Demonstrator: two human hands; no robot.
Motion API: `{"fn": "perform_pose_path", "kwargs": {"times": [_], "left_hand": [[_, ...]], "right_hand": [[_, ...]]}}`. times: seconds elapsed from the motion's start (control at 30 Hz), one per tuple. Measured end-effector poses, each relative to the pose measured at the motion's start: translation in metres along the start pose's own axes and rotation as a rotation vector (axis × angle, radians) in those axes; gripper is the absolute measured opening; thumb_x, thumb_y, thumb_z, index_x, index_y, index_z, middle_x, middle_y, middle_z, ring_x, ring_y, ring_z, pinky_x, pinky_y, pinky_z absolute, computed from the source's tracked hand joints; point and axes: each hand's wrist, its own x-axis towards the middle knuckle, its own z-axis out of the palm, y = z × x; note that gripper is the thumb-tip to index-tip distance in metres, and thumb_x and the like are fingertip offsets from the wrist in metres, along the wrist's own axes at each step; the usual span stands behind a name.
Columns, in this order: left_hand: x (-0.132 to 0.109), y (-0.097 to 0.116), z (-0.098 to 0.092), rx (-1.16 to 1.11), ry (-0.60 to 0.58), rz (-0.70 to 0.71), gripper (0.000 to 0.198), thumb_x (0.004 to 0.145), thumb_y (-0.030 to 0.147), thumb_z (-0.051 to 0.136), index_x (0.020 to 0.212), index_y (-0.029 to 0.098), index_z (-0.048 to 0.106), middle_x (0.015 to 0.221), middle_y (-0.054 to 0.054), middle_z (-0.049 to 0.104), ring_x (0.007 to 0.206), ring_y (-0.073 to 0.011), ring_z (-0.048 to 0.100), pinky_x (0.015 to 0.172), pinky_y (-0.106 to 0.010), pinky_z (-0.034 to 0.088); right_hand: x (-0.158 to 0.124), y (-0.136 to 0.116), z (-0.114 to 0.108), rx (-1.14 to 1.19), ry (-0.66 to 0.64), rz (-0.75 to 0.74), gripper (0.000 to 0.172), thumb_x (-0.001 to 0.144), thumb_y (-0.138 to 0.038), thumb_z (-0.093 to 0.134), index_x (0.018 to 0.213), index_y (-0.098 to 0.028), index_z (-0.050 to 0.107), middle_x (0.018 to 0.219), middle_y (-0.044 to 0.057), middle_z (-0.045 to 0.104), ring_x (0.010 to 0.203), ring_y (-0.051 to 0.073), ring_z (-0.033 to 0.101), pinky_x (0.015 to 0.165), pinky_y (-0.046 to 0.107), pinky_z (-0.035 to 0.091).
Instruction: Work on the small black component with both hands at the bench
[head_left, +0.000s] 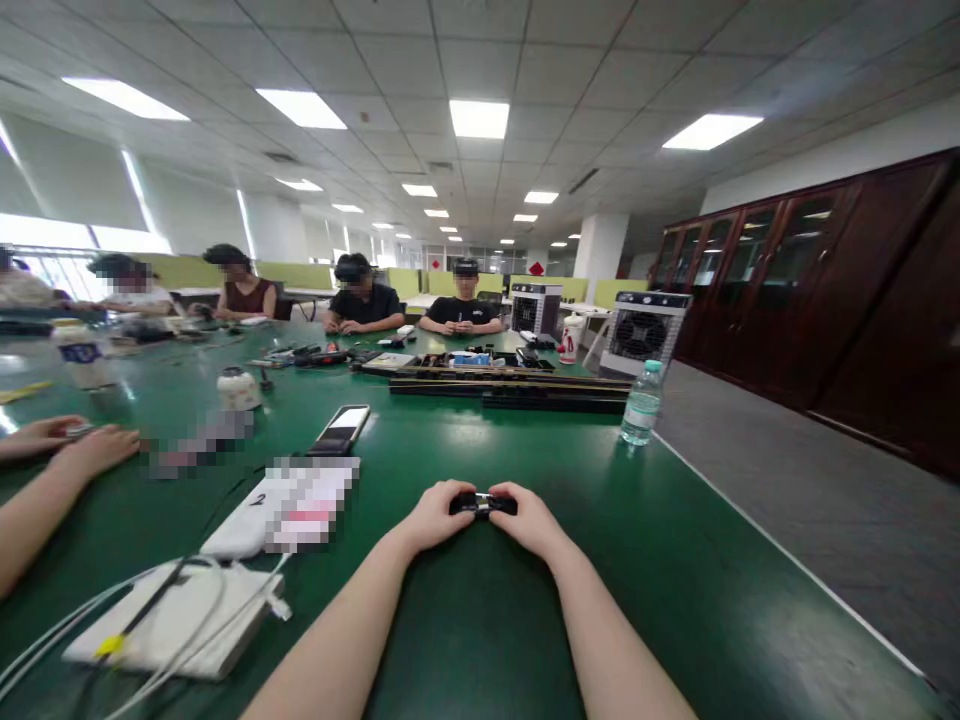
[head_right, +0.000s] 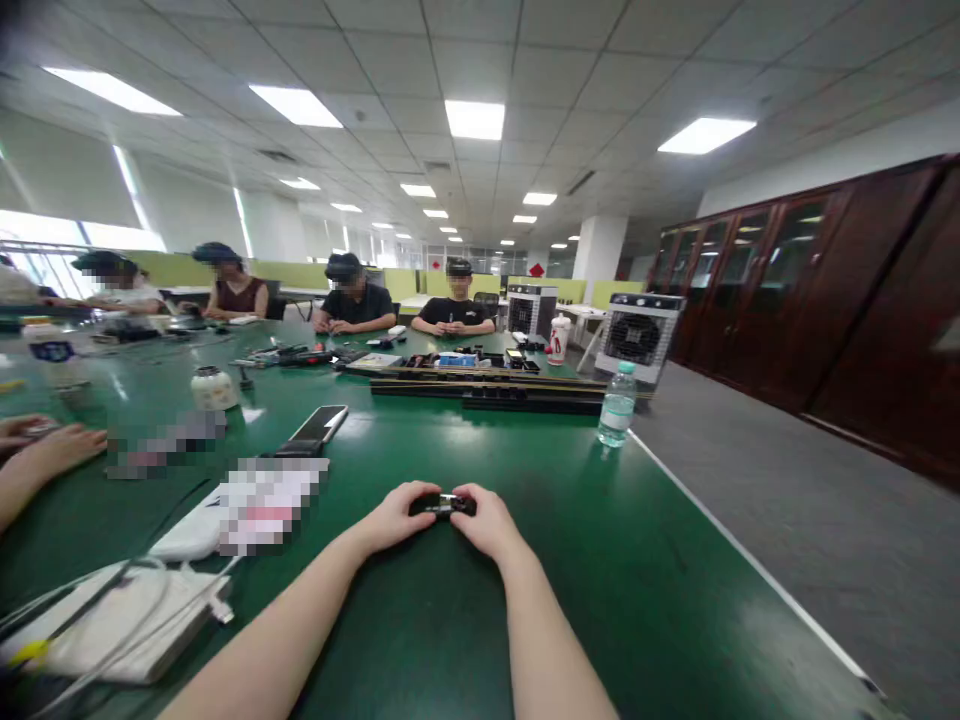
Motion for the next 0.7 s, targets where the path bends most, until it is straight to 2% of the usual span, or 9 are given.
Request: {"fn": "perform_pose_path", "kwargs": {"times": [0.17,0.7], "left_hand": [[-0.0029,0.0046,-0.0025,-0.010,0.005,-0.009,0.039,0.073,0.029,0.059,0.110,0.019,0.060,0.108,-0.007,0.063,0.101,-0.0235,0.056,0.091,-0.034,0.043],[-0.0034,0.0038,-0.0023,-0.097,0.039,-0.025,0.042,0.072,0.023,0.060,0.114,0.017,0.057,0.112,-0.009,0.061,0.104,-0.0232,0.055,0.094,-0.035,0.042]], "right_hand": [[0.0013,0.0018,0.0001,0.015,0.007,-0.024,0.030,0.066,-0.016,0.057,0.096,-0.019,0.062,0.097,0.005,0.067,0.095,0.020,0.060,0.089,0.034,0.044],[0.0033,0.0060,0.0040,0.033,0.042,0.000,0.030,0.066,-0.018,0.060,0.095,-0.020,0.063,0.097,0.005,0.067,0.094,0.020,0.060,0.087,0.034,0.044]]}}
